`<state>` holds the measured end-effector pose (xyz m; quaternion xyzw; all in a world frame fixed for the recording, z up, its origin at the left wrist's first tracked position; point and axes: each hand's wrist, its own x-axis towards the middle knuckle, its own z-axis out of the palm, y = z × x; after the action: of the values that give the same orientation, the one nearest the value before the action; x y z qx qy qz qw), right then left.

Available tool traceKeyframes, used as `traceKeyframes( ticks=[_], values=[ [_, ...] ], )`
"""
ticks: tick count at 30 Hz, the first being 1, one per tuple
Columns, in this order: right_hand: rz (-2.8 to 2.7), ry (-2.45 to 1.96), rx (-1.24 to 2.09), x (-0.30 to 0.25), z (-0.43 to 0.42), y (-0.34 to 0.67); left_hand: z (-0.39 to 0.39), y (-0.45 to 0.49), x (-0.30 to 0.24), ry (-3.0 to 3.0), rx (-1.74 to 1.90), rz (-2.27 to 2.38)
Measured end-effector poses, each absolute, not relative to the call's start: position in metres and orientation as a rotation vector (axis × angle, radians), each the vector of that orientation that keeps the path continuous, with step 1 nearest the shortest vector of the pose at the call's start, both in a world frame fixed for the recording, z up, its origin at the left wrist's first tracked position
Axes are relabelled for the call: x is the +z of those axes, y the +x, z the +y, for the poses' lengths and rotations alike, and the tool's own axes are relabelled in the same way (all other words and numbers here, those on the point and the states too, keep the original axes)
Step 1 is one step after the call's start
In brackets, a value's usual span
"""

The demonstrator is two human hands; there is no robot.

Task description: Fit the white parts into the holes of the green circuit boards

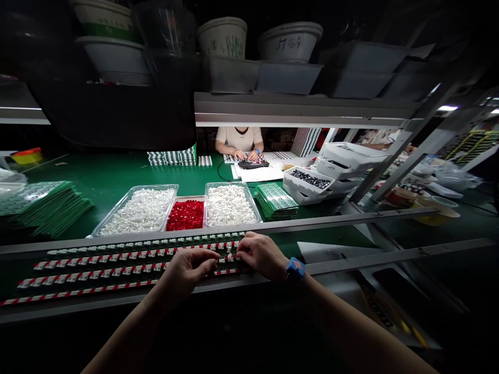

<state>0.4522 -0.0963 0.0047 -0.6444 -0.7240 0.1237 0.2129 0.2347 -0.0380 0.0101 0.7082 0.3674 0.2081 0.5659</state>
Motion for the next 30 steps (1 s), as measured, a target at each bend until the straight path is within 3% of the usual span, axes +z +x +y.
traceKeyframes(
  ticks=[8, 16, 30],
  values=[
    [-2.235, -1.611, 0.173, 0.018, -0.094, 0.446, -0.036, 0.232, 0.009, 1.656, 0.471, 0.872],
    [-2.344, -1.484, 0.205, 0.010, -0.084, 0.439, -0.027, 0.241, 0.013, 1.655, 0.502, 0.946],
    [-1.967, -1.423, 0.342, 0.013, -0.094, 0.456, -0.023, 0.267, 0.012, 2.471, 0.472, 0.968]
  ],
)
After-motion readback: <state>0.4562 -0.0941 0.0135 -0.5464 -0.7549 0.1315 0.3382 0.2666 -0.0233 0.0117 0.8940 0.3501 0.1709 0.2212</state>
